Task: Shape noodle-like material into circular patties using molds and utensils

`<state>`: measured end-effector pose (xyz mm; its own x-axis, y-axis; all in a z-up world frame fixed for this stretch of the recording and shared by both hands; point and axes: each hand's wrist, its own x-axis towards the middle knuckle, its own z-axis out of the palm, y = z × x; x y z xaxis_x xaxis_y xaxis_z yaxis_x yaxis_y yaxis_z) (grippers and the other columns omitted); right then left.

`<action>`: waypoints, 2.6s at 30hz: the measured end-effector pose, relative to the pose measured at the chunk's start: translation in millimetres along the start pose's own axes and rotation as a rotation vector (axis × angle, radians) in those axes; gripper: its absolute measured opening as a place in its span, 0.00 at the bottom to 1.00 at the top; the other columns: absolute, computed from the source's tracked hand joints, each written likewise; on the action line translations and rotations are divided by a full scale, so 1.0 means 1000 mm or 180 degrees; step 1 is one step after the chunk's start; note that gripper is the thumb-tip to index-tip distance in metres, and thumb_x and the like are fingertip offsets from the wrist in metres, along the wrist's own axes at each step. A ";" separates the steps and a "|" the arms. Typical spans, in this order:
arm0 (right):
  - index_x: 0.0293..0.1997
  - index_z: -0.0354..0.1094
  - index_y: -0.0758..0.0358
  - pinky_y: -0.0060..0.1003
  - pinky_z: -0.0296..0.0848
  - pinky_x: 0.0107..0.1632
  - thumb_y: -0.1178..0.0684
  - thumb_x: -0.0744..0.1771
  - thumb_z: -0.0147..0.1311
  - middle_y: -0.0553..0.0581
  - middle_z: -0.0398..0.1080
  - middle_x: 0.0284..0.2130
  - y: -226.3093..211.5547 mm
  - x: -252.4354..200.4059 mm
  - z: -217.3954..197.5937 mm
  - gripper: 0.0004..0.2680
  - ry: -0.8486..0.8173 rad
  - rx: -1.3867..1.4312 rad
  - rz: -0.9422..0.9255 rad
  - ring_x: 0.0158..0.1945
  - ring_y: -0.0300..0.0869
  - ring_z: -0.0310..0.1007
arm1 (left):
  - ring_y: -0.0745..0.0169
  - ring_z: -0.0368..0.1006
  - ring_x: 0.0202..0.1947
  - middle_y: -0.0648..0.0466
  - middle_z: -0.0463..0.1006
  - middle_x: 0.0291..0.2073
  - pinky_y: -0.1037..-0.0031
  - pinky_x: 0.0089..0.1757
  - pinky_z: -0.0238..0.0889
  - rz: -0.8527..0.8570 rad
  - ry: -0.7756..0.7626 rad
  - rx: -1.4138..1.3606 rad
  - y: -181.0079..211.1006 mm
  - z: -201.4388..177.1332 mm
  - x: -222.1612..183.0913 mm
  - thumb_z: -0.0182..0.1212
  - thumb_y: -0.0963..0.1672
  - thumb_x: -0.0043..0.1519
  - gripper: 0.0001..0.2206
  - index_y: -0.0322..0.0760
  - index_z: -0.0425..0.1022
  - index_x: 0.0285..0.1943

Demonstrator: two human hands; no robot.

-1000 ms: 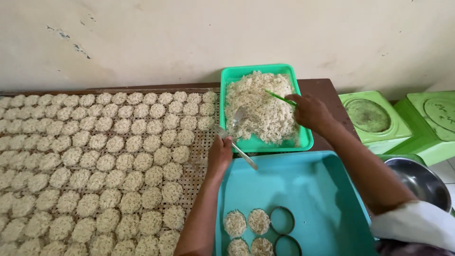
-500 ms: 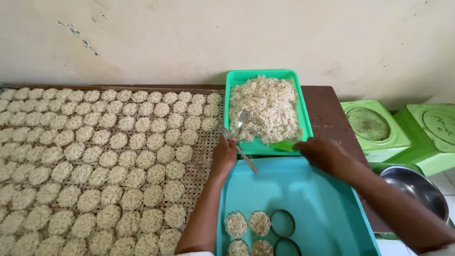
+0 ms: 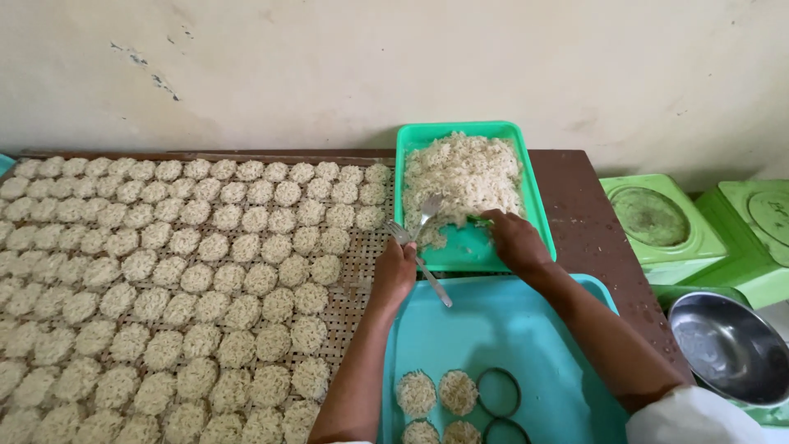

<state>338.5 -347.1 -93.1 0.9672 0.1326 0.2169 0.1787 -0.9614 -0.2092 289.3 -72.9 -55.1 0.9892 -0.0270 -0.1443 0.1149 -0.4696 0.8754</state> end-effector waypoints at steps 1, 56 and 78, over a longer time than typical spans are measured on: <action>0.60 0.63 0.41 0.62 0.77 0.46 0.51 0.70 0.45 0.63 0.72 0.37 0.002 0.000 -0.003 0.11 0.0020 0.0238 0.0039 0.43 0.66 0.78 | 0.23 0.74 0.48 0.28 0.77 0.45 0.42 0.41 0.72 0.0014 0.0004 -0.0035 0.001 -0.001 -0.002 0.42 0.50 0.70 0.21 0.25 0.67 0.56; 0.57 0.69 0.45 0.61 0.78 0.47 0.36 0.63 0.64 0.61 0.67 0.50 0.046 0.078 -0.016 0.18 0.0246 -0.0120 -0.0220 0.52 0.67 0.74 | 0.40 0.80 0.42 0.44 0.83 0.39 0.57 0.36 0.71 0.0069 -0.0083 -0.0123 0.001 -0.003 -0.004 0.44 0.48 0.70 0.17 0.29 0.70 0.54; 0.56 0.73 0.37 0.56 0.80 0.46 0.44 0.65 0.61 0.56 0.75 0.44 0.079 0.069 -0.013 0.14 0.0327 0.0113 0.0173 0.45 0.60 0.79 | 0.42 0.75 0.39 0.34 0.76 0.48 0.56 0.35 0.66 -0.0109 -0.0382 -0.0413 0.013 -0.018 -0.015 0.43 0.49 0.71 0.23 0.22 0.65 0.64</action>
<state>417.5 -417.3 -82.7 0.9523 0.0535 0.3005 0.1347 -0.9571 -0.2564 277.5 -63.1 -33.0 0.9674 -0.1216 -0.2223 0.1669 -0.3545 0.9201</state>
